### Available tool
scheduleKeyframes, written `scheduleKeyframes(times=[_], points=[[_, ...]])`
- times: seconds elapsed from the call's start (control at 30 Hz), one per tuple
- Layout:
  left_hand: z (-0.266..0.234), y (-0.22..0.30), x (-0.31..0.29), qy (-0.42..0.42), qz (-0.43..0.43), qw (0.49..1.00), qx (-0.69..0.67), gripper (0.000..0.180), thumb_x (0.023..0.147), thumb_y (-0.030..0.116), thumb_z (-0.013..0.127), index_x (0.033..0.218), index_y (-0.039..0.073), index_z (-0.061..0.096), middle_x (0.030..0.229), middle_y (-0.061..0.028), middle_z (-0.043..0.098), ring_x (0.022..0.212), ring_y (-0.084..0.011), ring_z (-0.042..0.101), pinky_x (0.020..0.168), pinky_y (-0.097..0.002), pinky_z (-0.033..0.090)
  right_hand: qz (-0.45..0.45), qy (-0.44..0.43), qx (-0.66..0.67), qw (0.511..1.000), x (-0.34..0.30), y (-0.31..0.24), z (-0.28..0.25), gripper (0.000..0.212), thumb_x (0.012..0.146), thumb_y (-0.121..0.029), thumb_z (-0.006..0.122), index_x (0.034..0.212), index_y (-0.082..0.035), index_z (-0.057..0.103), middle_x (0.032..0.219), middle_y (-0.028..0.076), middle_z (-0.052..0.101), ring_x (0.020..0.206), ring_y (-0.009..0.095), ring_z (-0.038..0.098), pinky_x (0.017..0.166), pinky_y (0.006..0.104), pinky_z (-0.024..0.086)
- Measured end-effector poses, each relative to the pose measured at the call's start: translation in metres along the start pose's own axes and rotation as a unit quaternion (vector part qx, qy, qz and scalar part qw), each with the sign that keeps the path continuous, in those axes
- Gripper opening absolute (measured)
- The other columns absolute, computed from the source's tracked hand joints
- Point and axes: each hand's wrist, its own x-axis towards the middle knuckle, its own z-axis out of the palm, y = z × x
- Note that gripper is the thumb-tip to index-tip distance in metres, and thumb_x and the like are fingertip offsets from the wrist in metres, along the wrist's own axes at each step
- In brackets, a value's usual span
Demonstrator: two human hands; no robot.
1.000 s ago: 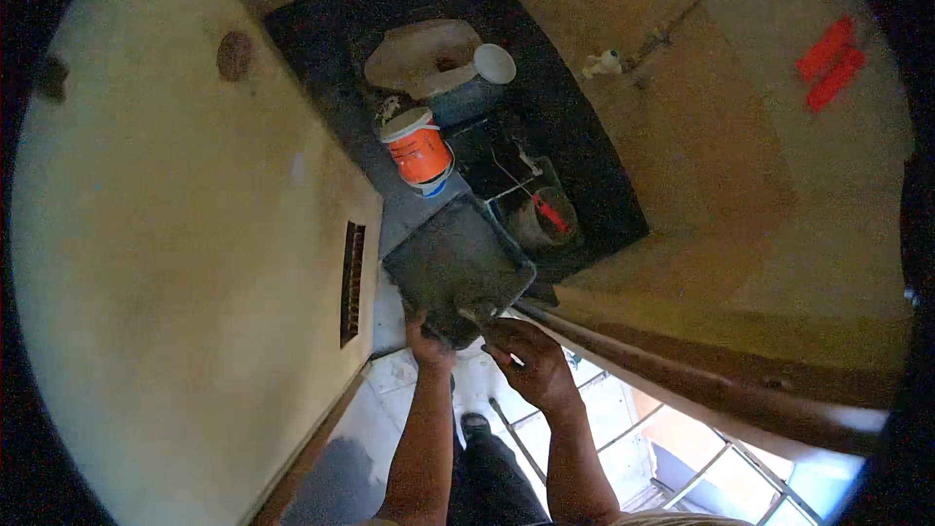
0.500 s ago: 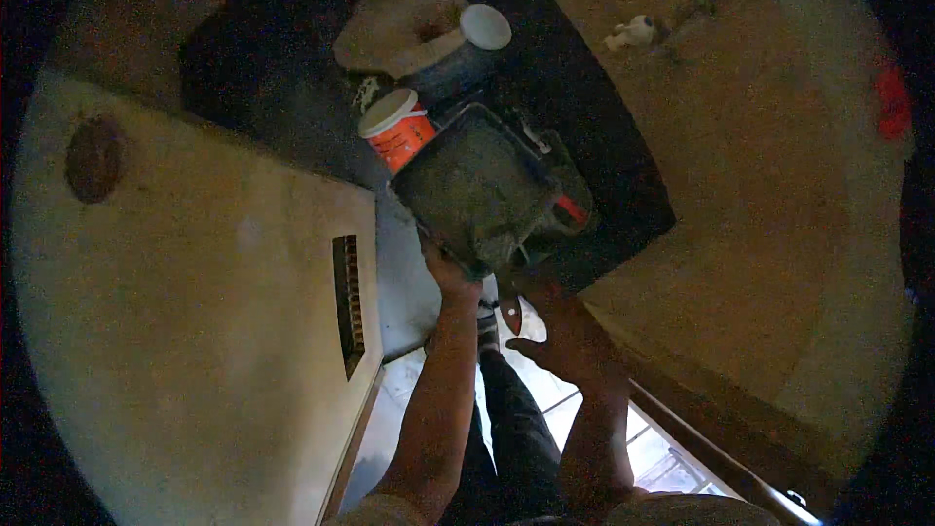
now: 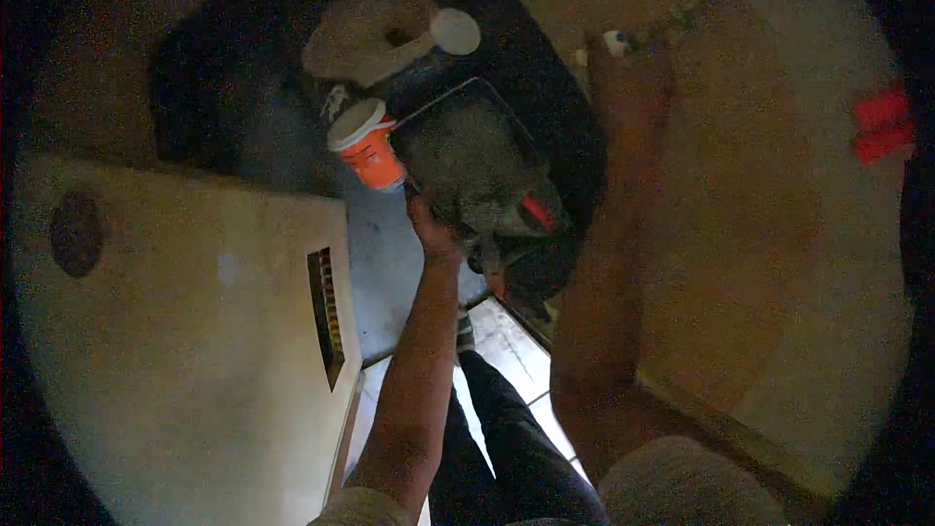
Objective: The person stirs a grey compound in a tray with a brush and applies the compound to a wall.
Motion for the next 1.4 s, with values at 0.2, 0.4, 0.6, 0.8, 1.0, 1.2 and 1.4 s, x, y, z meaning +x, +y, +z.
scheduleKeyframes(times=[0.2, 0.4, 0.6, 0.8, 1.0, 1.2, 1.4], points=[[0.017, -0.037, 0.068, -0.026, 0.068, 0.992, 0.101, 0.057, 0.096, 0.039, 0.058, 0.143, 0.007, 0.050, 0.134, -0.0102, 0.058, 0.119, -0.0255, 0.057, 0.098, -0.0445, 0.047, 0.100, -0.077, -0.237, 0.963, 0.156, 0.128, 0.012, 0.072, 0.084, -0.026, 0.075, 0.145, 0.000, 0.045, 0.141, 0.026, 0.053, 0.126, 0.042, 0.055, 0.106, 0.0497, 0.045], [-0.028, -0.095, 0.133, 0.047, 0.060, 0.985, 0.152, 0.050, 0.104, 0.040, 0.049, 0.147, 0.015, 0.049, 0.146, -0.0086, 0.053, 0.130, -0.0280, 0.052, 0.109, -0.0477, 0.044, 0.079, -0.155, -0.284, 0.943, 0.174, 0.160, 0.050, 0.068, 0.088, -0.028, 0.070, 0.144, 0.002, 0.045, 0.139, 0.028, 0.054, 0.123, 0.043, 0.057, 0.105, 0.0507, 0.046], [0.075, -0.110, 0.108, 0.060, -0.045, 0.995, 0.072, 0.060, 0.097, 0.037, 0.061, 0.144, 0.002, 0.048, 0.133, -0.0165, 0.057, 0.119, -0.0327, 0.055, 0.102, -0.0455, 0.043, 0.043, -0.112, -0.340, 0.933, 0.139, 0.230, 0.069, 0.065, 0.092, -0.029, 0.066, 0.143, 0.004, 0.044, 0.138, 0.029, 0.055, 0.120, 0.043, 0.059, 0.103, 0.0517, 0.047], [0.080, -0.140, 0.139, -0.036, 0.051, 0.990, 0.128, 0.058, 0.096, 0.036, 0.063, 0.141, 0.003, 0.051, 0.130, -0.0138, 0.060, 0.118, -0.0305, 0.056, 0.103, -0.0456, 0.042, -0.072, -0.069, -0.411, 0.906, 0.139, 0.273, 0.052, 0.063, 0.096, -0.031, 0.061, 0.142, 0.007, 0.043, 0.136, 0.031, 0.056, 0.117, 0.043, 0.062, 0.101, 0.0528, 0.049], [0.074, -0.123, 0.139, 0.067, 0.023, 0.986, 0.150, 0.054, 0.096, 0.036, 0.063, 0.138, 0.003, 0.054, 0.130, -0.0106, 0.061, 0.117, -0.0282, 0.057, 0.102, -0.0438, 0.043, 0.154, -0.123, -0.324, 0.925, 0.143, 0.143, 0.046, 0.074, 0.093, -0.037, 0.066, 0.140, 0.012, 0.037, 0.132, 0.036, 0.056, 0.124, 0.047, 0.057, 0.104, 0.0546, 0.047], [0.080, -0.135, 0.135, -0.016, 0.038, 0.988, 0.145, 0.054, 0.097, 0.038, 0.064, 0.137, 0.004, 0.054, 0.129, -0.0095, 0.061, 0.116, -0.0269, 0.058, 0.100, -0.0436, 0.045, 0.147, -0.054, -0.281, 0.947, 0.119, 0.162, 0.029, 0.071, 0.094, -0.035, 0.065, 0.144, 0.004, 0.034, 0.130, 0.036, 0.056, 0.121, 0.049, 0.059, 0.102, 0.0575, 0.048], [0.083, -0.146, 0.132, -0.018, -0.006, 0.994, 0.106, 0.046, 0.097, 0.034, 0.065, 0.134, 0.007, 0.057, 0.122, -0.0072, 0.063, 0.114, -0.0259, 0.058, 0.099, -0.0421, 0.045, 0.190, -0.088, -0.267, 0.941, 0.117, 0.167, 0.014, 0.061, 0.098, -0.027, 0.058, 0.146, 0.001, 0.034, 0.129, 0.033, 0.059, 0.119, 0.048, 0.060, 0.103, 0.0579, 0.048]])
